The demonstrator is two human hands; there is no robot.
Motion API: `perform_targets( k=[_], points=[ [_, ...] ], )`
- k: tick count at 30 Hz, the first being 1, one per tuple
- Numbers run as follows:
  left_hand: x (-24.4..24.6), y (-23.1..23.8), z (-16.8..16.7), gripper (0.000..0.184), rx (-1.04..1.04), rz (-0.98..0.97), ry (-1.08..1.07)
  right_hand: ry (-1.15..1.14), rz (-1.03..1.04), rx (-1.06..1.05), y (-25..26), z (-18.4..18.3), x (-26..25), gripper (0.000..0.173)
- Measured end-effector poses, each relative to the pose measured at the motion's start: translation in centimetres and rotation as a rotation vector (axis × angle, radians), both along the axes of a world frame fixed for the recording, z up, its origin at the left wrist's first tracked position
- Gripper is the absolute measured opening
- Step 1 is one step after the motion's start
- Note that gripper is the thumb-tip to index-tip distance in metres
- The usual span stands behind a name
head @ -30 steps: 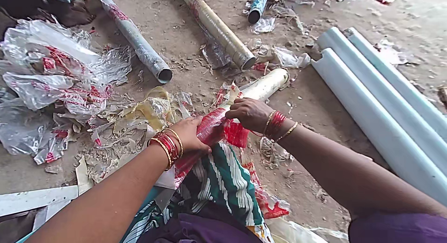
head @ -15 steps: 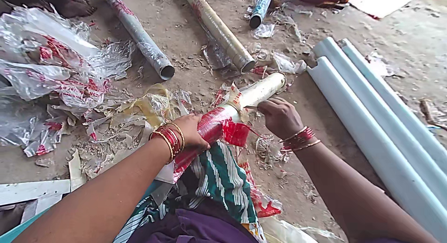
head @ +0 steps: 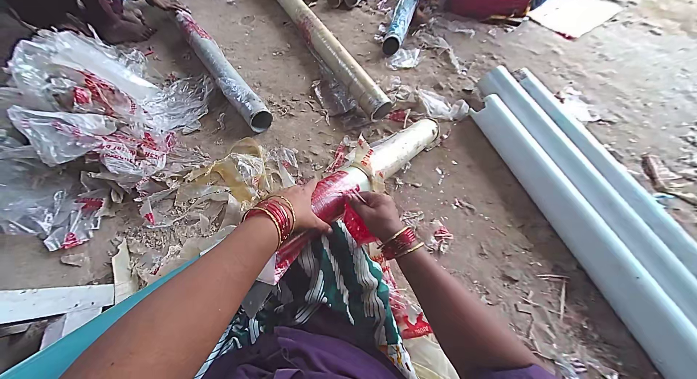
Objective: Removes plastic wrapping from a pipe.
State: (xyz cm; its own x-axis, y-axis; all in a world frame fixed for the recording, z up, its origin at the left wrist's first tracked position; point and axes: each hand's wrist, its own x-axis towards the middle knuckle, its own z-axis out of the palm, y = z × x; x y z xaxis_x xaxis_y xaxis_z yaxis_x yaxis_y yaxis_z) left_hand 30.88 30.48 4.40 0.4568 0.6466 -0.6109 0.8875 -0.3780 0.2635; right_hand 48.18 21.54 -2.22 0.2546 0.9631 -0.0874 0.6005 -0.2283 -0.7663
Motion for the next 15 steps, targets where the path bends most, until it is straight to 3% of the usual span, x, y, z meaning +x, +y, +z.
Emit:
perform_targets(
  k=[3, 7, 15],
  points=[
    [-0.2, 0.5, -0.2, 0.116, -0.040, 0.036, 0.011, 0.272, -0.098, -0.040, -0.1, -0.1, -0.3, 0.034],
    [-0.2, 0.3, -0.1, 0.115, -0.059, 0.065, -0.014, 0.457, -0.270, -0.096, -0.7, 0.9, -1.1, 0.032],
    [0.2, 0.0, 0.2, 0.114, -0.052, 0.027, 0.027, 0.817, -0.571, 0.019, -2.4, 0.6, -3.3, 0.027]
  ],
)
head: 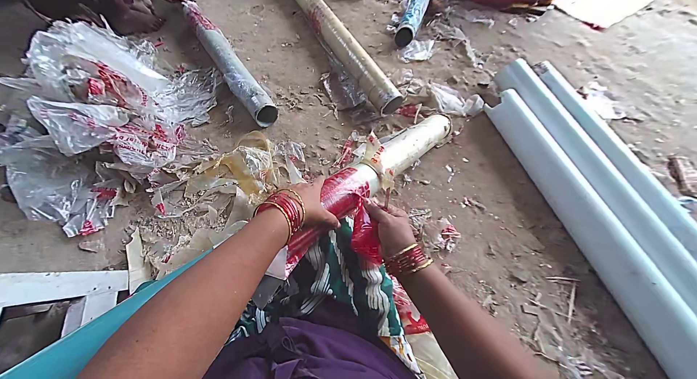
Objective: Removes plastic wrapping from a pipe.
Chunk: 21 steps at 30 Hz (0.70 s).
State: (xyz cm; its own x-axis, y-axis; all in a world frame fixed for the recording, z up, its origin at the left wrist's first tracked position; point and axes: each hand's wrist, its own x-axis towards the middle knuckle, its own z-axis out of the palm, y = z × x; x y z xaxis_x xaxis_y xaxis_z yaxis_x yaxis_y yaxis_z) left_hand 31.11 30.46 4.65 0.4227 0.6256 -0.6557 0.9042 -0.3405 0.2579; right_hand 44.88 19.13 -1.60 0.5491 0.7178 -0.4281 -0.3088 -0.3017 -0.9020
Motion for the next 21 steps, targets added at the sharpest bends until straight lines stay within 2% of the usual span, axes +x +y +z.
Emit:
perform_targets(
  k=[5, 8, 10, 13, 17, 19, 21],
  points=[
    [0.1, -0.3, 0.2, 0.113, 0.010, -0.003, -0.017, 0.190, -0.190, 0.043, -0.4, -0.3, -1.8, 0.017],
    [0.2, -0.4, 0.2, 0.111, 0.016, -0.015, -0.017, 0.146, -0.192, 0.066, -0.7, -0.7, -1.9, 0.021],
    [-0.1, 0.3, 0.3, 0.109, -0.016, -0.017, -0.028, 0.035, -0.086, 0.069, -0.4, -1.1, -0.8, 0.024],
    [-0.4, 0.6, 0.3, 0.109, -0.041, -0.021, -0.064, -0.165, 0.169, -0.044, 0.7, -1.3, 2.9, 0.026],
    [-1.7, -1.1, 1.0, 0.123, -0.035, 0.040, -0.162, -0.452, 0.449, -0.085, 1.9, -2.7, 6.9, 0.026],
    [-3.3, -1.7, 2.5, 0.127, -0.019, 0.100, -0.112, -0.641, 0.577, -0.179, 1.8, -1.8, 7.5, 0.034],
    [-5.9, -2.5, 3.9, 0.121, 0.027, 0.145, -0.027, -0.935, 0.664, -0.300, 1.1, 0.8, 7.4, 0.046]
  ],
)
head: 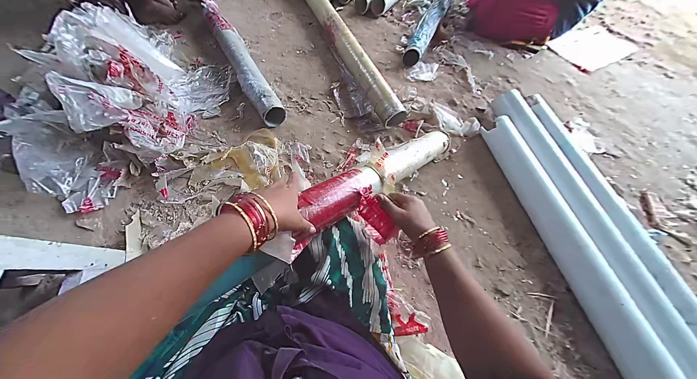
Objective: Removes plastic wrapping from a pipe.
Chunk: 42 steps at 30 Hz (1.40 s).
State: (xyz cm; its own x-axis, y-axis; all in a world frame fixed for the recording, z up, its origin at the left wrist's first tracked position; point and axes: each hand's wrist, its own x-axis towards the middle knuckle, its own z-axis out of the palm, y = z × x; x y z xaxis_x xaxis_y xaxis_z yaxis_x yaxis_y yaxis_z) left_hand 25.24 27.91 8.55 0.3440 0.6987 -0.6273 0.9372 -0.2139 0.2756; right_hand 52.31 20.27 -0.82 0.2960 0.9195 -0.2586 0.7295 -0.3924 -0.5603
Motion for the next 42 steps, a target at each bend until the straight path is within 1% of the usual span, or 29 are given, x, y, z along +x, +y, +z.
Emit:
perform_targets(
  k=[1, 2, 3, 5, 7, 9, 12, 15, 18, 22, 26, 28, 30, 31, 33, 34, 36, 38, 40, 42],
  points=[
    [-1.6, -0.4, 0.4, 0.119, -0.001, 0.038, -0.002, -0.160, 0.028, -0.006, -0.4, 1.5, -0.2, 0.052],
    [-3.0, -0.8, 0.8, 0.119, -0.007, 0.075, -0.023, -0.293, 0.047, 0.043, -0.6, 2.7, -0.4, 0.054],
    [-4.2, -1.3, 1.2, 0.119, -0.017, 0.094, -0.032, -0.370, 0.063, 0.137, -0.8, 3.5, -0.7, 0.050],
    [-5.6, -2.9, 1.8, 0.120, -0.021, 0.096, 0.036, -0.401, 0.168, 0.404, -0.9, 4.6, -1.9, 0.036],
    [-6.3, -4.4, 1.7, 0.125, -0.001, 0.066, 0.130, -0.352, 0.415, 0.655, -0.2, 5.4, -3.8, 0.022],
    [-6.8, -5.4, 1.4, 0.121, 0.058, 0.039, 0.162, -0.315, 0.709, 0.823, 1.0, 5.7, -6.3, 0.016],
    [-7.2, -5.9, 0.9, 0.114, 0.121, 0.013, 0.152, -0.370, 1.039, 0.908, 2.1, 5.1, -9.6, 0.015],
    [-7.1, -5.8, 0.8, 0.112, 0.119, -0.006, 0.157, -0.430, 1.185, 0.943, 3.2, 4.2, -10.6, 0.016],
    [-7.0, -6.0, 0.8, 0.110, 0.130, -0.003, 0.166, -0.428, 1.195, 0.940, 4.1, 3.2, -9.7, 0.013],
    [-7.0, -6.2, 0.3, 0.108, 0.181, -0.010, 0.157, -0.486, 1.139, 0.922, 4.3, 2.1, -6.4, 0.014],
    [-6.9, -6.3, 0.2, 0.107, 0.185, -0.008, 0.177, -0.641, 1.114, 0.725, 5.2, 1.9, -0.4, 0.009],
    [-6.7, -6.4, 0.2, 0.107, 0.181, -0.002, 0.177, -0.764, 1.088, 0.579, 5.6, 2.0, 3.0, 0.011],
    [-6.5, -6.4, 0.5, 0.105, 0.159, 0.003, 0.184, -0.848, 1.014, 0.444, 5.6, 2.4, 4.8, 0.012],
    [-6.4, -6.4, 0.6, 0.105, 0.151, 0.002, 0.185, -0.832, 0.964, 0.469, 5.2, 2.8, 4.7, 0.016],
    [-6.3, -6.3, 0.6, 0.104, 0.153, 0.011, 0.171, -0.724, 0.867, 0.580, 4.2, 4.6, 1.7, 0.033],
    [-6.4, -6.4, 0.6, 0.104, 0.155, 0.020, 0.161, -0.661, 0.856, 0.623, 3.4, 5.6, -0.6, 0.033],
    [-6.6, -6.7, 0.9, 0.110, 0.158, 0.043, 0.152, -0.499, 0.917, 0.769, 2.3, 6.6, -5.3, 0.027],
    [-7.0, -7.3, 1.3, 0.117, 0.195, 0.087, 0.154, -0.350, 1.001, 0.902, 1.6, 6.2, -9.3, 0.029],
    [-8.2, -8.2, 0.9, 0.118, 0.306, 0.126, 0.143, -0.280, 1.053, 0.992, 1.5, 5.2, -12.2, 0.026],
    [-9.7, -9.0, -0.1, 0.112, 0.452, 0.129, 0.090, -0.279, 1.092, 1.034, 1.8, 4.4, -13.7, 0.020]
  ],
)
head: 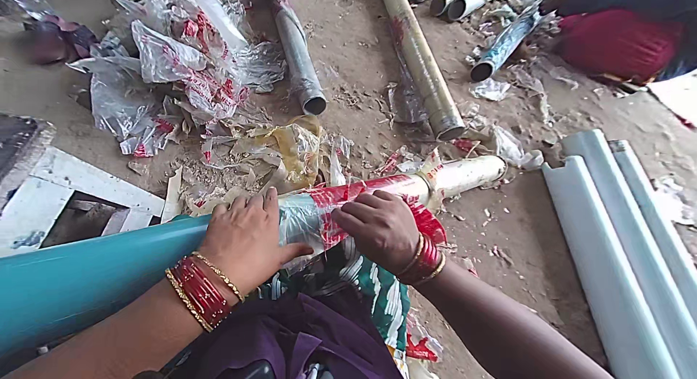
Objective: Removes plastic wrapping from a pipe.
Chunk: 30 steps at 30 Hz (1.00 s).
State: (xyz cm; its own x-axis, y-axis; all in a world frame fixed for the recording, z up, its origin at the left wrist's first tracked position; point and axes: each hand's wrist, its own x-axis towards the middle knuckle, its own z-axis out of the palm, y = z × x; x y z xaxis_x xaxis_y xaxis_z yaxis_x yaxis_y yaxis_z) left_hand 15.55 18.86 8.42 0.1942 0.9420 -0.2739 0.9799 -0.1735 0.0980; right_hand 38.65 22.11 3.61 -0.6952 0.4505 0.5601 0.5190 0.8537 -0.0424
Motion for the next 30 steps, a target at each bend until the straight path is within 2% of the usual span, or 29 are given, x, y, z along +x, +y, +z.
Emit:
perform_targets(
  k=[4, 10, 14, 16, 18, 20, 21, 23, 25, 27, 30],
  points=[
    [-1.1, -0.8, -2.2, 0.102, 0.273, -0.064, -0.054, -0.085, 0.027, 0.098, 0.7, -0.5, 0.1, 0.019],
    [-1.0, -0.7, -2.4, 0.101, 0.306, -0.078, -0.019, -0.297, -0.017, 0.214, 2.6, -1.9, 7.0, 0.021],
    [-1.0, -0.8, -2.8, 0.101, 0.336, -0.083, -0.018, -0.545, -0.176, 0.109, 4.6, -2.5, 14.6, 0.009],
    [-0.9, -0.9, -2.9, 0.099, 0.342, -0.083, -0.022, -0.621, -0.296, 0.006, 5.0, -2.4, 17.0, 0.008],
    [-0.8, -0.8, -2.7, 0.100, 0.341, -0.074, -0.024, -0.523, -0.400, 0.002, 4.5, -1.1, 15.6, 0.010],
    [-0.8, -0.9, -2.6, 0.107, 0.309, -0.077, -0.059, -0.353, -0.380, 0.037, 2.8, 0.7, 10.4, 0.018],
    [-1.0, -0.9, -2.4, 0.113, 0.280, -0.085, -0.086, -0.280, -0.318, 0.048, 1.8, 1.6, 7.4, 0.021],
    [-1.5, -0.7, -1.4, 0.124, 0.157, -0.088, -0.124, -0.195, -0.157, 0.050, 0.0, 2.3, 1.7, 0.015],
    [-1.9, -0.4, -0.5, 0.126, 0.041, -0.084, -0.140, -0.175, -0.031, 0.082, -0.7, 1.8, -2.3, 0.013],
    [-2.2, -0.3, -0.1, 0.123, -0.002, -0.079, -0.164, -0.184, 0.015, 0.127, -0.7, 1.2, -3.9, 0.014],
    [-2.3, -0.5, -0.4, 0.118, 0.060, -0.087, -0.190, -0.207, 0.058, 0.190, 0.1, 0.6, -3.0, 0.017]
  ],
)
